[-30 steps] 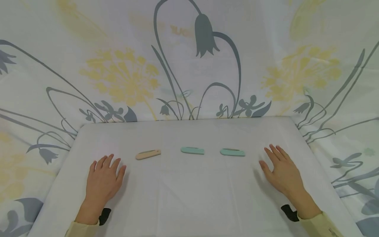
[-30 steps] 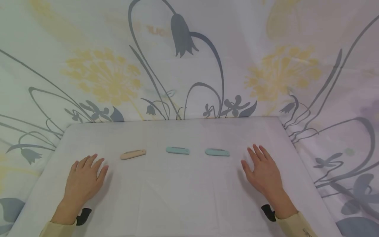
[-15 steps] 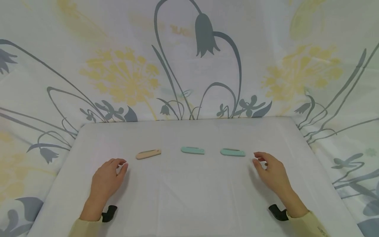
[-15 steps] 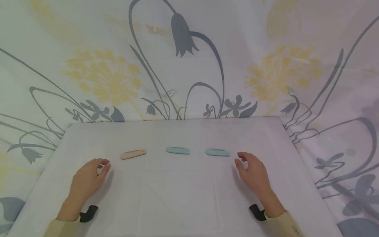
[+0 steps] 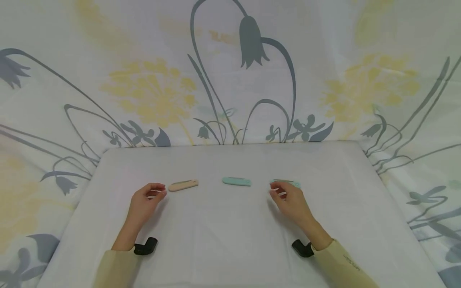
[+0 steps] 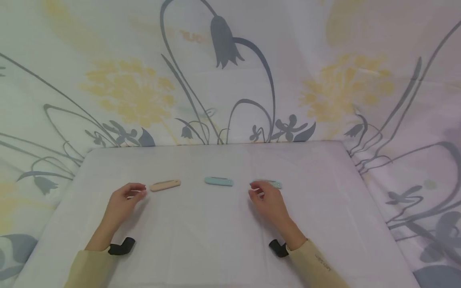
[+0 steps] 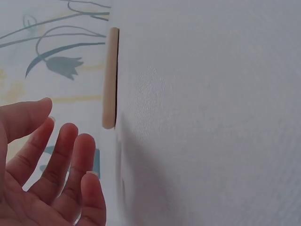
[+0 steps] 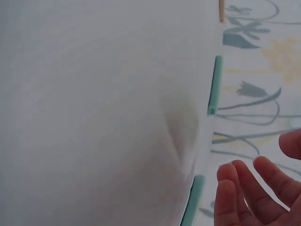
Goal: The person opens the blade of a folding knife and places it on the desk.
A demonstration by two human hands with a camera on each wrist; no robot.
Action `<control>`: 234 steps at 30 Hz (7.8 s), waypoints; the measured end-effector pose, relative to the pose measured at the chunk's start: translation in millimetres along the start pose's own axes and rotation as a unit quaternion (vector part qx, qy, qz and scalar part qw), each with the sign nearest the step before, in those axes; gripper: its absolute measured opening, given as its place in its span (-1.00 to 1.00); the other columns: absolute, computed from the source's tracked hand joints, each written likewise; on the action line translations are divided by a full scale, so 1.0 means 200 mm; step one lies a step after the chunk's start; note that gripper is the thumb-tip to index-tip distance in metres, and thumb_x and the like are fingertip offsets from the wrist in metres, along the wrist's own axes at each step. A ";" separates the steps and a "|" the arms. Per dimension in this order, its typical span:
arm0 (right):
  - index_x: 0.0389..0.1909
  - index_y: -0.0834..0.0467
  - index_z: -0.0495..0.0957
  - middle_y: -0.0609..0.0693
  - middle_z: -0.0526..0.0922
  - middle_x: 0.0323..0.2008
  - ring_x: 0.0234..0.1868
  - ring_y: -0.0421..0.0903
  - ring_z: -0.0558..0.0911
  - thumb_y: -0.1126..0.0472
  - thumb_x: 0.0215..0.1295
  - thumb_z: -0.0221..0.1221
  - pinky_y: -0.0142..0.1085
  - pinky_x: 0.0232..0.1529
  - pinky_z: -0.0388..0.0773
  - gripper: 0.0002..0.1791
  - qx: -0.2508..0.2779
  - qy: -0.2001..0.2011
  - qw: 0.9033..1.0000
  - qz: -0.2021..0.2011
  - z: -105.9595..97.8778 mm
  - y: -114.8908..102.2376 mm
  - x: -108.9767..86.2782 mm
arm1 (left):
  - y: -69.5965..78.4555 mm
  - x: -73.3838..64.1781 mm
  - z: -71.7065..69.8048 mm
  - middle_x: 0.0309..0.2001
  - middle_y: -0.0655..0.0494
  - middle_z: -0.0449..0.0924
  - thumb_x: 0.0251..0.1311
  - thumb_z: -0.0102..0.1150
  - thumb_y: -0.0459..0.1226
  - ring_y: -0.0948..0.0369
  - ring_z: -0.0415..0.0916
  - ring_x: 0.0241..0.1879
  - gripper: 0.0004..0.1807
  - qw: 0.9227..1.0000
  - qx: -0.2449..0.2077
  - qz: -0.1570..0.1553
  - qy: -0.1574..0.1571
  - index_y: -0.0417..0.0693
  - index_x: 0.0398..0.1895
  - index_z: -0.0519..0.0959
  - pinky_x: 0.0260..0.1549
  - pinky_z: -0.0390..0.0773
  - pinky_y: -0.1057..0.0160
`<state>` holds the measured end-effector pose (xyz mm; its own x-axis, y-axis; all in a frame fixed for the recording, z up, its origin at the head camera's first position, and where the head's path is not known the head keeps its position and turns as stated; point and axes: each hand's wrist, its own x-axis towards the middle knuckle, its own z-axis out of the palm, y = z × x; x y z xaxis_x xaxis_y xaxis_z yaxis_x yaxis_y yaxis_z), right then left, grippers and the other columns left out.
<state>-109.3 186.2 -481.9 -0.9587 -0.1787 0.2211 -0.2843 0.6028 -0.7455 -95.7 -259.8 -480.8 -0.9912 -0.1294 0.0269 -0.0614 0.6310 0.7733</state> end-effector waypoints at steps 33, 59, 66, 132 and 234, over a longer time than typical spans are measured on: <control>0.08 0.33 0.59 0.10 0.70 -0.12 -0.11 0.00 0.68 0.31 0.37 0.20 -0.25 -0.07 0.59 -0.70 0.147 -0.099 0.984 -0.022 0.64 -0.39 0.30 | 0.00 0.11 0.05 -0.05 -0.19 0.54 0.30 0.26 -0.28 -0.03 0.41 -0.05 -0.59 0.995 0.019 -0.063 -0.073 -0.33 0.14 0.53 -0.05 0.35 0.08; 0.37 0.19 0.42 0.07 0.67 0.01 -0.05 -0.08 0.66 0.28 0.36 0.23 -0.29 -0.03 0.54 -0.45 0.140 -0.176 0.973 0.045 0.85 -0.48 0.36 | 0.05 0.12 0.10 -0.15 -0.18 0.45 0.34 0.17 -0.38 -0.02 0.35 -0.16 -0.73 0.997 0.023 -0.051 -0.047 -0.38 0.02 0.52 -0.17 0.31 0.11; 0.36 0.17 0.44 0.05 0.65 0.04 -0.01 -0.08 0.63 0.27 0.34 0.25 -0.30 0.01 0.52 -0.44 0.155 -0.183 0.970 0.050 0.84 -0.48 0.35 | 0.04 0.11 0.10 -0.13 -0.18 0.48 0.34 0.18 -0.36 -0.01 0.35 -0.16 -0.72 0.997 0.023 -0.055 -0.051 -0.35 0.03 0.49 -0.19 0.31 0.12; -0.18 0.09 0.72 -0.11 0.71 -0.25 -0.23 -0.14 0.63 0.20 0.28 0.34 -0.30 -0.32 0.54 -0.87 0.111 -0.077 0.990 0.042 0.39 -0.35 0.19 | 0.33 -0.02 0.37 -0.23 -0.05 0.71 0.22 0.39 -0.26 0.06 0.69 -0.23 -0.69 0.959 -0.254 -0.064 -0.108 -0.25 -0.05 0.64 -0.27 0.57 0.30; -0.08 0.22 0.66 -0.10 0.70 -0.21 -0.21 -0.14 0.61 0.25 0.38 0.24 -0.24 -0.20 0.55 -0.82 0.119 -0.113 0.986 -0.009 0.17 -0.31 0.12 | 0.44 -0.14 0.51 -0.32 0.03 0.71 0.19 0.39 -0.30 0.10 0.65 -0.30 -0.75 0.954 -0.211 0.001 -0.212 -0.23 -0.11 0.68 -0.38 0.51 0.28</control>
<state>-113.9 117.7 -451.8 -0.9215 -0.3724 0.1102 -0.2675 0.4029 -0.8753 -85.3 -122.3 -479.0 -0.9551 0.2488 -0.1609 -0.0958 0.2543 0.9624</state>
